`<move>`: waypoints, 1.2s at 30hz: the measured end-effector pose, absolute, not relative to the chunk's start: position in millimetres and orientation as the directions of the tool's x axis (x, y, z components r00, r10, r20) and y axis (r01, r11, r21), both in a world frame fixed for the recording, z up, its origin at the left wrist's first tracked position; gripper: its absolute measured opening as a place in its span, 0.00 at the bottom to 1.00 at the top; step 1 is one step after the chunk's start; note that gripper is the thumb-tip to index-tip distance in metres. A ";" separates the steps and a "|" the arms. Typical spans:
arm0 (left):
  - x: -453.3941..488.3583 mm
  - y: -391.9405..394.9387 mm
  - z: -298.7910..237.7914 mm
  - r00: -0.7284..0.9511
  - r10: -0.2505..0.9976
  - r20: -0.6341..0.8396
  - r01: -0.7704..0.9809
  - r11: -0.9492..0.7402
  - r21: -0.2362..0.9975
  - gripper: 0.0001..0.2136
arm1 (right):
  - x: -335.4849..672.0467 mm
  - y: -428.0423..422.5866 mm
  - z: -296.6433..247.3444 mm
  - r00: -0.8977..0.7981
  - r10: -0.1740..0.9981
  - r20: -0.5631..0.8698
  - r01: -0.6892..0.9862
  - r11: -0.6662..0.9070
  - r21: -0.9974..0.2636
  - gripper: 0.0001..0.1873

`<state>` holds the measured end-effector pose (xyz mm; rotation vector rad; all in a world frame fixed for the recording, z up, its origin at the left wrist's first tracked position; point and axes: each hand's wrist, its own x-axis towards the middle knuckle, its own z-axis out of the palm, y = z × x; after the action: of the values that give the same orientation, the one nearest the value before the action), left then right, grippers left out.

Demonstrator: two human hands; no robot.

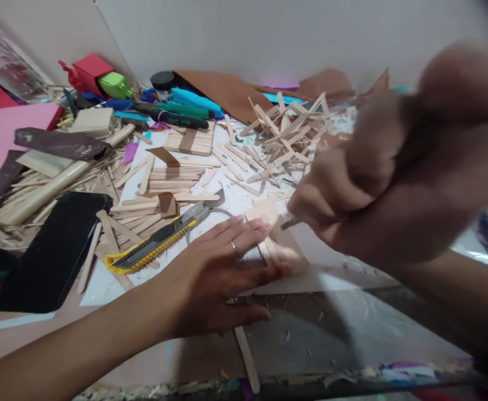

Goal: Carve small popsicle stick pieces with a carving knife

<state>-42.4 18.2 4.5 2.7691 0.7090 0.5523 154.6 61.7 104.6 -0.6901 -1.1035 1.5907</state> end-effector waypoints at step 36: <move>-43.1 19.0 7.7 0.829 0.508 0.233 0.408 -0.834 0.371 0.27 | 147.3 47.2 61.7 -0.325 0.936 0.134 -0.469 -0.036 -0.882 0.28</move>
<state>-43.1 19.0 7.7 2.7043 0.6954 0.4677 147.3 47.2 61.7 -0.6113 -1.0959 1.6124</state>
